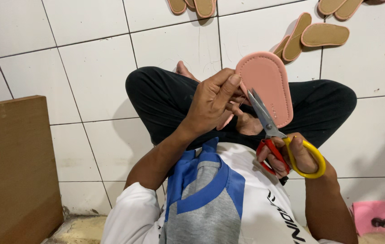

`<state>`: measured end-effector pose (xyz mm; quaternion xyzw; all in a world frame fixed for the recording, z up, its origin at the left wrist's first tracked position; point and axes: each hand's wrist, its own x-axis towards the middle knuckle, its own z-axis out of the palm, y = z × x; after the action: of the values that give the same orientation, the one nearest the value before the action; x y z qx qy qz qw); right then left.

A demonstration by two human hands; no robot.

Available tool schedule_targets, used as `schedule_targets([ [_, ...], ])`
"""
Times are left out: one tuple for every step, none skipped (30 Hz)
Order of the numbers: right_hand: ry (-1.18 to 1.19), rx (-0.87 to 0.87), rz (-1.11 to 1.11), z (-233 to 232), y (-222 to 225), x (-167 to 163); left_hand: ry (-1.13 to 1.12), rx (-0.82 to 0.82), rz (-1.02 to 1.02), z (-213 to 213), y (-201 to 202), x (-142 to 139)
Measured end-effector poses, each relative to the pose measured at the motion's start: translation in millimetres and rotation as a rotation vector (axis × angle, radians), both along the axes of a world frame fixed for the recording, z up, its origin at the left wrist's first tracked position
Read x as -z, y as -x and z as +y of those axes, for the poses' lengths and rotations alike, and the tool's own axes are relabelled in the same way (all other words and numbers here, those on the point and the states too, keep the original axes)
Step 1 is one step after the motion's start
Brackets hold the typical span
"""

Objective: The person sits on the floor and uses scissors to trim the edges of pink shoe insoles. They hold each insole with one hand and carefully cut along the perimeter with the other, occasionally flipping the insole to trim the other side. Trimmed pieces fall onto the floor.

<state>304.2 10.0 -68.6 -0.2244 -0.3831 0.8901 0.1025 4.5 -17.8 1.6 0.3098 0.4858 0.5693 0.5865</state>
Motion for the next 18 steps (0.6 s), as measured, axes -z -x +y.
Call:
schedule_targets([
  [-0.035, 0.010, -0.030, -1.8, -2.1, 2.3, 0.000, -0.001, -0.002, -0.5, -0.3, 0.6],
  [-0.072, 0.021, -0.059, -2.6, -3.7, 4.0, 0.003, -0.010, -0.010, -0.5, -0.5, 1.5],
  [-0.042, 0.015, -0.018, -3.0, -4.2, 5.4, 0.005, -0.021, -0.018, -0.6, -0.6, 3.0],
  [-0.010, 0.006, 0.022, -3.1, -4.2, 5.9, 0.010, -0.033, -0.027, -0.9, -1.2, 4.6],
  [0.021, -0.004, 0.064, -2.5, -3.1, 6.2, 0.003, -0.039, -0.038, -1.1, -1.9, 6.6],
  [0.048, -0.007, 0.097, -2.0, 0.0, 6.7, -0.005, -0.042, -0.049, -0.8, -2.9, 8.7],
  [0.075, -0.006, 0.127, -2.7, 5.5, 7.8, -0.011, -0.039, -0.062, -1.3, -3.3, 10.6],
  [0.101, -0.003, 0.156, -2.3, 10.2, 8.0, -0.017, -0.035, -0.082, -1.9, -4.1, 12.1],
  [0.112, -0.008, 0.161, -1.2, 14.9, 7.8, -0.026, -0.031, -0.101, -2.6, -5.0, 13.3],
  [0.123, -0.015, 0.166, 0.2, 19.3, 7.4, -0.035, -0.030, -0.120, -3.2, -5.8, 14.0],
  [0.137, -0.026, 0.171, 1.6, 22.9, 6.4, -0.036, -0.024, -0.132, -4.1, -6.4, 14.3],
  [0.156, -0.034, 0.145, 3.3, 25.5, 5.0, -0.037, -0.021, -0.142, -5.0, -6.9, 13.9],
  [0.176, -0.042, 0.120, 5.3, 26.9, 3.2, -0.037, -0.018, -0.152, -5.8, -7.1, 13.4],
  [0.196, -0.048, 0.093, 6.4, 27.7, 1.4, -0.034, -0.015, -0.142, -6.4, -7.5, 12.4],
  [0.187, -0.079, 0.117, 7.2, 28.3, -0.1, -0.032, -0.011, -0.133, -7.1, -7.3, 11.6],
  [0.176, -0.107, 0.142, 8.0, 27.9, -1.4, -0.032, -0.004, -0.124, -7.2, -7.5, 10.6],
  [0.166, -0.134, 0.165, 8.2, 27.7, -1.8, -0.028, -0.004, -0.121, -7.4, -8.0, 9.8],
  [0.151, -0.127, 0.136, 8.3, 27.3, -1.3, -0.025, -0.005, -0.117, -7.4, -8.5, 9.1],
])
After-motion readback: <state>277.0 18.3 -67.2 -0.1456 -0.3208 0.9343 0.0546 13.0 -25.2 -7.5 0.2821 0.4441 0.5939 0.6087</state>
